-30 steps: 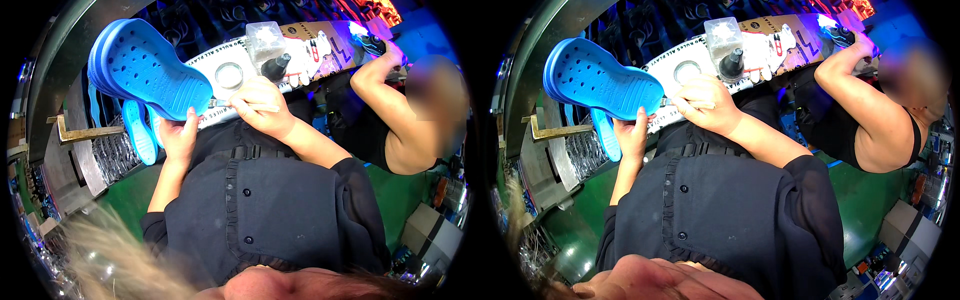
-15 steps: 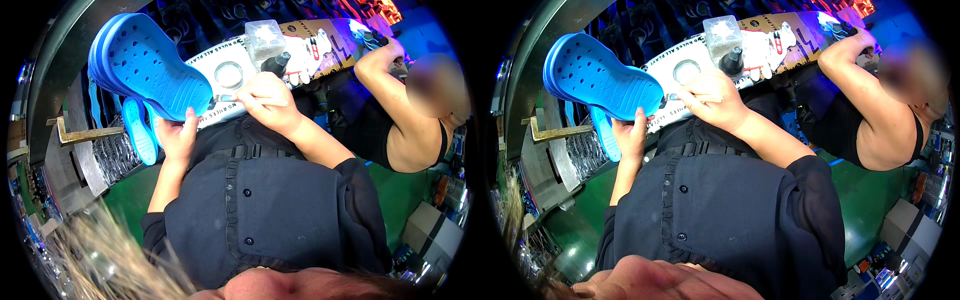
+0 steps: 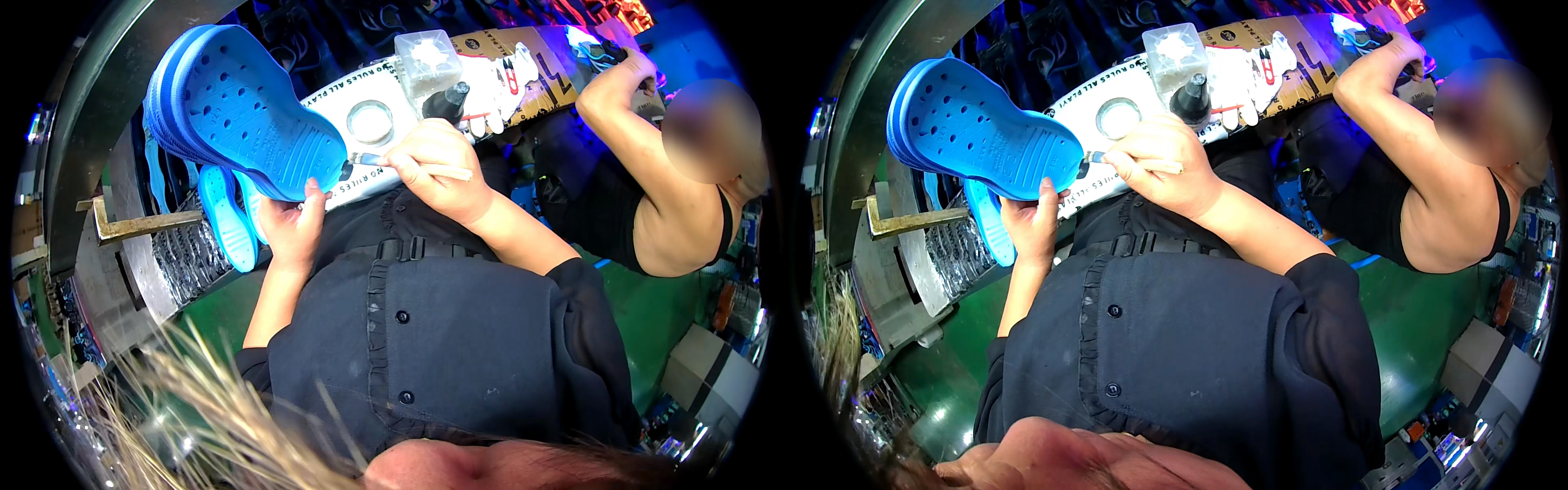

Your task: The person applies adhesive to shoe soles by dipping a brush into a container of adhesive and brushing it over the soles by hand.

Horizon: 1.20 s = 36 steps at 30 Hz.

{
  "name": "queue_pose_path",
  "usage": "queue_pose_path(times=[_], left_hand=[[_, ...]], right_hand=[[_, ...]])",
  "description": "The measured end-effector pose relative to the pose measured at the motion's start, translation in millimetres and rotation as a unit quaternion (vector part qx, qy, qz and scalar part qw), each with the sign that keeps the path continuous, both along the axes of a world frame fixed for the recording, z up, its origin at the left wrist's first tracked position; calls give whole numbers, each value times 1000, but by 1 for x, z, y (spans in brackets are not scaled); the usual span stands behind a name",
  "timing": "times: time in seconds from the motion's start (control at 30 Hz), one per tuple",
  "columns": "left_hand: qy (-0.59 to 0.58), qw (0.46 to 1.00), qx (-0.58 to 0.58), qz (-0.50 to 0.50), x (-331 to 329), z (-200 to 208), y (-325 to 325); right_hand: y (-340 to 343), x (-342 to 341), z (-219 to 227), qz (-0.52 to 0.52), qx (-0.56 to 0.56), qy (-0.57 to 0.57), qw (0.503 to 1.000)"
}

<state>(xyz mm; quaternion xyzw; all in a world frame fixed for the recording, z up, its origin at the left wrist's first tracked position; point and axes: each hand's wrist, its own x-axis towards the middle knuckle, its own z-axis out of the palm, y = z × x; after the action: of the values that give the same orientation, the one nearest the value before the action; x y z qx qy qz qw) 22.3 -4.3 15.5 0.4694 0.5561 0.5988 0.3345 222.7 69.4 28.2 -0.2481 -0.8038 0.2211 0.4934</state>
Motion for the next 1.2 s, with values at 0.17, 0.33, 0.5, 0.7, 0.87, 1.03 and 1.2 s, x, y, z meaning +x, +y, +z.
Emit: queue_pose_path(times=[0.17,0.33,0.5,0.7,0.87,1.03,1.2], left_hand=[[-4,1000,15,3,2,0,0],[8,1000,26,6,2,-3,-1],[-5,999,48,5,2,-10,2],[8,996,80,25,3,-13,6],[23,998,58,10,0,-9,6],[-20,998,59,12,5,-4,6],[-10,999,44,11,3,-3,8]], right_hand=[[-4,-6,2,32,-10,-23,999],[-1,0,-1,11,6,3,1000],[-6,-5,0,38,11,-19,999],[-2,-3,-2,8,10,43,999],[-5,-7,3,40,-1,-8,999],[-4,0,1,27,-32,22,999],[-4,-8,4,23,-30,5,999]])
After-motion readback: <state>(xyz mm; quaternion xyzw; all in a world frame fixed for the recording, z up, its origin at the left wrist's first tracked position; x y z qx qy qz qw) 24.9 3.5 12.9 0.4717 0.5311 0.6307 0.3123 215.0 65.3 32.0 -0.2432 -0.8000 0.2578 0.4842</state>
